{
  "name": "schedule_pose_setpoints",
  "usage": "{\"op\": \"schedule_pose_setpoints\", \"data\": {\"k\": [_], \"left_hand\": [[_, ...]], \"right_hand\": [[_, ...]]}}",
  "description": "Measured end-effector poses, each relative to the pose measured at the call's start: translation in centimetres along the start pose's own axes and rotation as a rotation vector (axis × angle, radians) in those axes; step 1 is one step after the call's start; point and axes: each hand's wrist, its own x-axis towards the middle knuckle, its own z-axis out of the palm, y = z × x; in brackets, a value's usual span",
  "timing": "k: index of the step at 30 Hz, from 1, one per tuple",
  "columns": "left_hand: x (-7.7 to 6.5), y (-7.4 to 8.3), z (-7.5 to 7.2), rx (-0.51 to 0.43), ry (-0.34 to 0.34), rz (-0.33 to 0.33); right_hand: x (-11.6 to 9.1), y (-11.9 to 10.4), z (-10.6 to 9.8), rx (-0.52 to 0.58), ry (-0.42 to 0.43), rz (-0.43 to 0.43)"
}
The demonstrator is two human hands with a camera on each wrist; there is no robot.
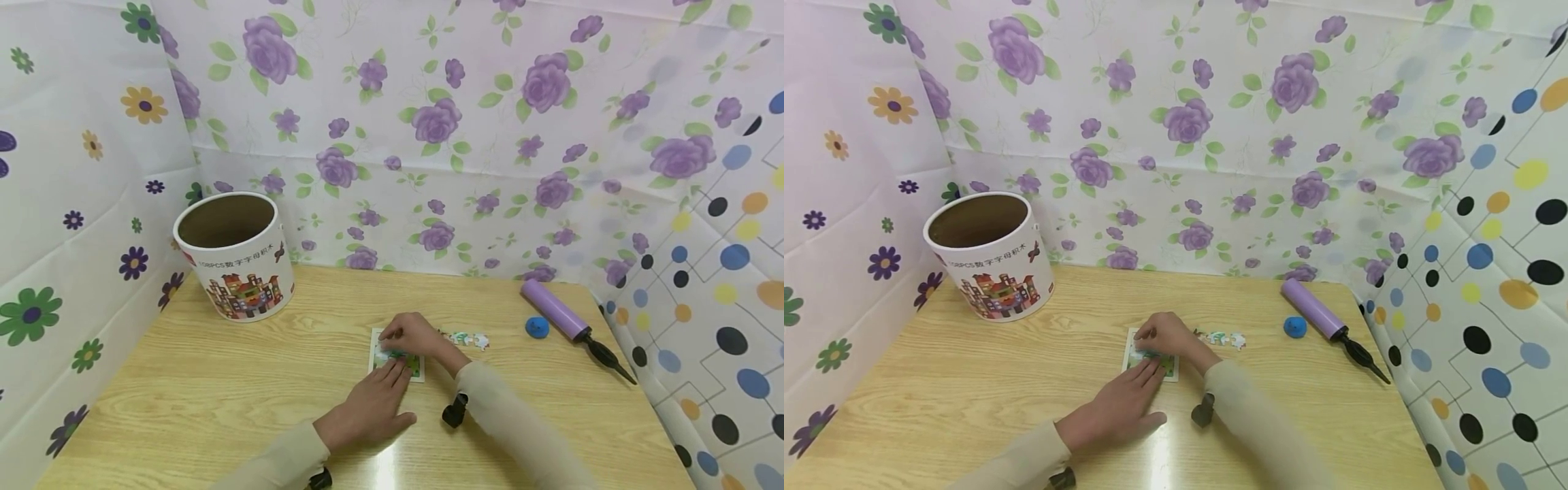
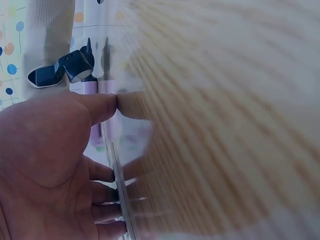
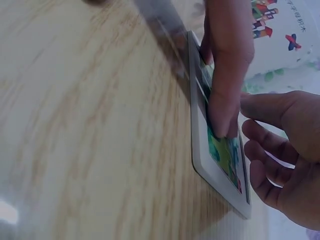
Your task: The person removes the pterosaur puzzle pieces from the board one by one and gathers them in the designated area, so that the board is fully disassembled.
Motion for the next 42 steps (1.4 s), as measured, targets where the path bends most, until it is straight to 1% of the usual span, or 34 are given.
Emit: {"op": "schedule_pose_setpoints", "data": {"k": [4, 7, 12, 20, 26, 30, 34, 37, 42], "left_hand": [[-0.1, 0.0, 0.0, 0.012, 0.008, 0.003], [-0.1, -0.1, 0.0, 0.014, 0.009, 0.004], [-0.1, -0.1, 0.0, 0.004, 0.008, 0.004], [0.1, -0.4, 0.5, 0.002, 0.012, 0.01], [0.2, -0.5, 0.4, 0.012, 0.012, 0.016], [0.2, -0.4, 0.3, 0.014, 0.006, 0.012], [0.2, -0.3, 0.2, 0.009, 0.0, 0.005], [0.2, -0.2, 0.1, 0.003, 0.008, 0.005], [0.2, -0.1, 0.1, 0.011, 0.03, 0.001]], "right_hand": [[0.3, -0.3, 0.3, -0.013, -0.02, 0.012], [0.4, -0.3, 0.5, -0.02, -0.032, 0.005], [0.5, -0.2, 0.9, -0.002, -0.045, 0.015], [0.4, 0.0, 1.0, 0.047, -0.03, 0.03], [0.3, -0.2, 0.8, 0.072, -0.024, 0.014], [0.2, -0.4, 0.8, 0.089, -0.011, 0.006], [0.1, -0.5, 0.6, 0.105, 0.029, 0.037], [-0.1, -0.6, 0.1, 0.107, 0.059, 0.051], [-0.9, -0.2, -1.1, 0.093, 0.076, 0.071]]}}
